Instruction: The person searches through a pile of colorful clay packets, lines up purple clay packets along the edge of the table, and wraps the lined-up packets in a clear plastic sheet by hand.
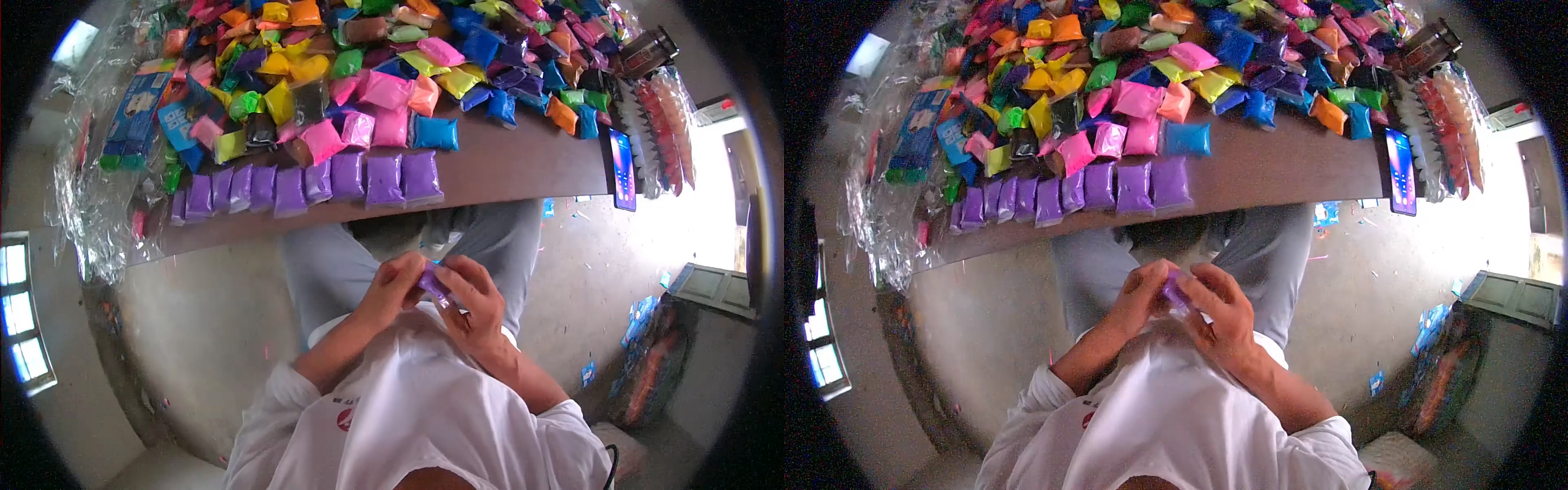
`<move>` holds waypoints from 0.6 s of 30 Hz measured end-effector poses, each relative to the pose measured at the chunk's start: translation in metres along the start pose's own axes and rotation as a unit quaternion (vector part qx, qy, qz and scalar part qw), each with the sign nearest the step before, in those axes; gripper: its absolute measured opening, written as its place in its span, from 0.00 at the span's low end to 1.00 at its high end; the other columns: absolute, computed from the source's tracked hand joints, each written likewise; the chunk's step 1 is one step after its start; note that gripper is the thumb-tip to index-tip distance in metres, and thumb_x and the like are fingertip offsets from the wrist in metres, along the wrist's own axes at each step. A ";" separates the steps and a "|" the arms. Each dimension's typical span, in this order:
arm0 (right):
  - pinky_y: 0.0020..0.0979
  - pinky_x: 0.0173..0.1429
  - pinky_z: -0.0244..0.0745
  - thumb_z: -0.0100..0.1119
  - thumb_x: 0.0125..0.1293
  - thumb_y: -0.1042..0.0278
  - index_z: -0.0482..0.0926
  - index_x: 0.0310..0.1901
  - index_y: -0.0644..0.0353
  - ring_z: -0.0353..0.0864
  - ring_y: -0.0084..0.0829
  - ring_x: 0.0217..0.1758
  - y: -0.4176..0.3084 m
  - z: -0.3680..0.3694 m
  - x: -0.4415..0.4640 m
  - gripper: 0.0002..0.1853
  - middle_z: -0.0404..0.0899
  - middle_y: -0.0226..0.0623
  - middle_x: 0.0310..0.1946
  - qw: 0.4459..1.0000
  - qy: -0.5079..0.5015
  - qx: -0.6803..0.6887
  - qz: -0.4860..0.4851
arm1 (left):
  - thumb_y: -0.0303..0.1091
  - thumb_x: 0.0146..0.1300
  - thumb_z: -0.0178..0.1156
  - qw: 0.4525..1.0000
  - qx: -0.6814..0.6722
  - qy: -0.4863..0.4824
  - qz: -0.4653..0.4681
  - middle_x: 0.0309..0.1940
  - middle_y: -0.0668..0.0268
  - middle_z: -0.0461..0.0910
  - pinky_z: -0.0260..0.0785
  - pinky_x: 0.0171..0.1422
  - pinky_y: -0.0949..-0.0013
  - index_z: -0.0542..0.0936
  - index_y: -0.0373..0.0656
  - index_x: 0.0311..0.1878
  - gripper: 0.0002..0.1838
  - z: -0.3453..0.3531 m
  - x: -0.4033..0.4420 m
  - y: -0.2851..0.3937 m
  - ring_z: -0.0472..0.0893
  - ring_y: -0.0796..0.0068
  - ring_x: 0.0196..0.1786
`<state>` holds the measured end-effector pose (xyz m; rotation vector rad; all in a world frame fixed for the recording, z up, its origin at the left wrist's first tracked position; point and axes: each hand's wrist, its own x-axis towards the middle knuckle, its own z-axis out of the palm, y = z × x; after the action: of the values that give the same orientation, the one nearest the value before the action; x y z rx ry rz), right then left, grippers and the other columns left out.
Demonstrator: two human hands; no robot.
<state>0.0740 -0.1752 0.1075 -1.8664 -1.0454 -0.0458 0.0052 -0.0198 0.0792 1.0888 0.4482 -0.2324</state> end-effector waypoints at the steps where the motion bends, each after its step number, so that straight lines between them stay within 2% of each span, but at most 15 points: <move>1: 0.33 0.47 0.73 0.63 0.51 0.76 0.75 0.51 0.62 0.76 0.39 0.42 -0.007 -0.004 0.004 0.22 0.73 0.48 0.48 0.994 -0.017 0.072 0.078 | 0.54 0.67 0.48 1.000 0.003 0.024 0.004 0.25 0.76 0.70 0.55 0.25 0.80 0.75 0.44 0.41 0.21 0.001 -0.001 0.003 0.66 0.87 0.24; 2: 0.32 0.50 0.72 0.63 0.53 0.72 0.73 0.54 0.64 0.76 0.38 0.43 -0.011 -0.008 0.006 0.24 0.72 0.49 0.50 0.977 -0.034 0.143 0.155 | 0.54 0.67 0.48 1.000 0.003 0.020 0.005 0.25 0.76 0.70 0.55 0.25 0.80 0.75 0.44 0.41 0.21 0.003 -0.002 0.006 0.66 0.87 0.24; 3: 0.30 0.51 0.71 0.62 0.57 0.66 0.68 0.58 0.67 0.74 0.33 0.45 -0.004 -0.006 -0.003 0.28 0.71 0.47 0.53 0.958 -0.052 0.222 0.172 | 0.52 0.67 0.50 0.999 0.015 0.025 0.015 0.25 0.75 0.70 0.56 0.25 0.80 0.74 0.44 0.42 0.19 0.004 -0.003 0.011 0.66 0.87 0.24; 4: 0.30 0.51 0.71 0.62 0.57 0.66 0.68 0.58 0.67 0.74 0.33 0.45 -0.006 -0.007 -0.005 0.28 0.71 0.47 0.53 0.959 -0.049 0.218 0.171 | 0.49 0.66 0.51 0.999 0.026 0.030 0.025 0.25 0.75 0.70 0.56 0.25 0.81 0.74 0.43 0.42 0.17 0.006 -0.002 0.014 0.66 0.87 0.24; 5: 0.29 0.50 0.71 0.61 0.59 0.66 0.67 0.59 0.67 0.74 0.30 0.45 -0.010 -0.007 -0.006 0.28 0.71 0.44 0.52 0.900 -0.046 0.334 0.276 | 0.49 0.66 0.51 0.999 0.026 0.025 0.025 0.25 0.75 0.70 0.56 0.25 0.81 0.74 0.43 0.42 0.17 0.006 -0.002 0.016 0.66 0.87 0.24; 6: 0.28 0.49 0.71 0.60 0.61 0.66 0.65 0.60 0.68 0.73 0.27 0.45 -0.014 -0.007 -0.006 0.28 0.71 0.40 0.51 0.815 -0.040 0.442 0.373 | 0.47 0.66 0.53 0.999 0.031 0.018 0.029 0.25 0.75 0.70 0.56 0.25 0.81 0.74 0.43 0.43 0.17 0.006 -0.003 0.017 0.66 0.87 0.24; 7: 0.23 0.47 0.70 0.57 0.64 0.68 0.64 0.61 0.67 0.72 0.23 0.43 -0.016 -0.007 -0.003 0.25 0.72 0.36 0.48 0.794 -0.029 0.436 0.422 | 0.46 0.65 0.54 0.999 0.036 0.012 0.033 0.26 0.75 0.70 0.56 0.25 0.81 0.74 0.42 0.44 0.16 0.007 -0.002 0.018 0.66 0.87 0.24; 11: 0.21 0.45 0.69 0.56 0.64 0.72 0.66 0.60 0.67 0.72 0.20 0.41 -0.005 0.002 -0.006 0.23 0.74 0.34 0.43 0.838 -0.012 0.363 0.408 | 0.41 0.66 0.56 0.997 0.040 0.015 0.060 0.27 0.75 0.71 0.55 0.24 0.84 0.73 0.41 0.46 0.14 0.009 0.001 0.015 0.65 0.90 0.24; 13: 0.20 0.43 0.69 0.59 0.63 0.73 0.70 0.54 0.67 0.72 0.18 0.38 -0.005 0.011 -0.008 0.19 0.75 0.31 0.37 0.895 0.057 0.294 0.329 | 0.41 0.65 0.56 0.998 0.019 0.012 0.054 0.28 0.75 0.71 0.55 0.23 0.84 0.73 0.41 0.48 0.15 0.008 0.002 0.013 0.64 0.91 0.24; 14: 0.20 0.43 0.69 0.59 0.63 0.73 0.70 0.54 0.67 0.72 0.18 0.38 -0.005 0.015 -0.009 0.19 0.75 0.31 0.37 0.895 0.057 0.295 0.330 | 0.41 0.65 0.56 0.998 0.020 0.013 0.054 0.28 0.75 0.71 0.55 0.23 0.84 0.73 0.41 0.48 0.15 0.006 0.002 0.012 0.64 0.91 0.24; 16: 0.21 0.42 0.69 0.61 0.61 0.74 0.72 0.48 0.67 0.72 0.19 0.37 -0.006 0.020 -0.010 0.15 0.75 0.28 0.34 0.879 0.091 0.323 0.338 | 0.41 0.65 0.56 0.999 0.003 0.008 0.049 0.28 0.75 0.71 0.57 0.26 0.84 0.74 0.40 0.47 0.15 0.005 0.002 0.011 0.65 0.91 0.26; 18: 0.19 0.40 0.69 0.61 0.61 0.72 0.73 0.46 0.66 0.72 0.17 0.36 -0.003 0.017 -0.011 0.13 0.75 0.28 0.35 0.886 0.056 0.303 0.346 | 0.41 0.65 0.56 0.998 0.034 0.027 0.051 0.28 0.74 0.71 0.58 0.28 0.83 0.74 0.39 0.45 0.15 0.007 0.001 0.018 0.66 0.90 0.27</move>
<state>0.0583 -0.1684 0.0959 -1.5206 -0.2090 0.5296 0.0149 -0.0180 0.0962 1.1843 0.4350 -0.1291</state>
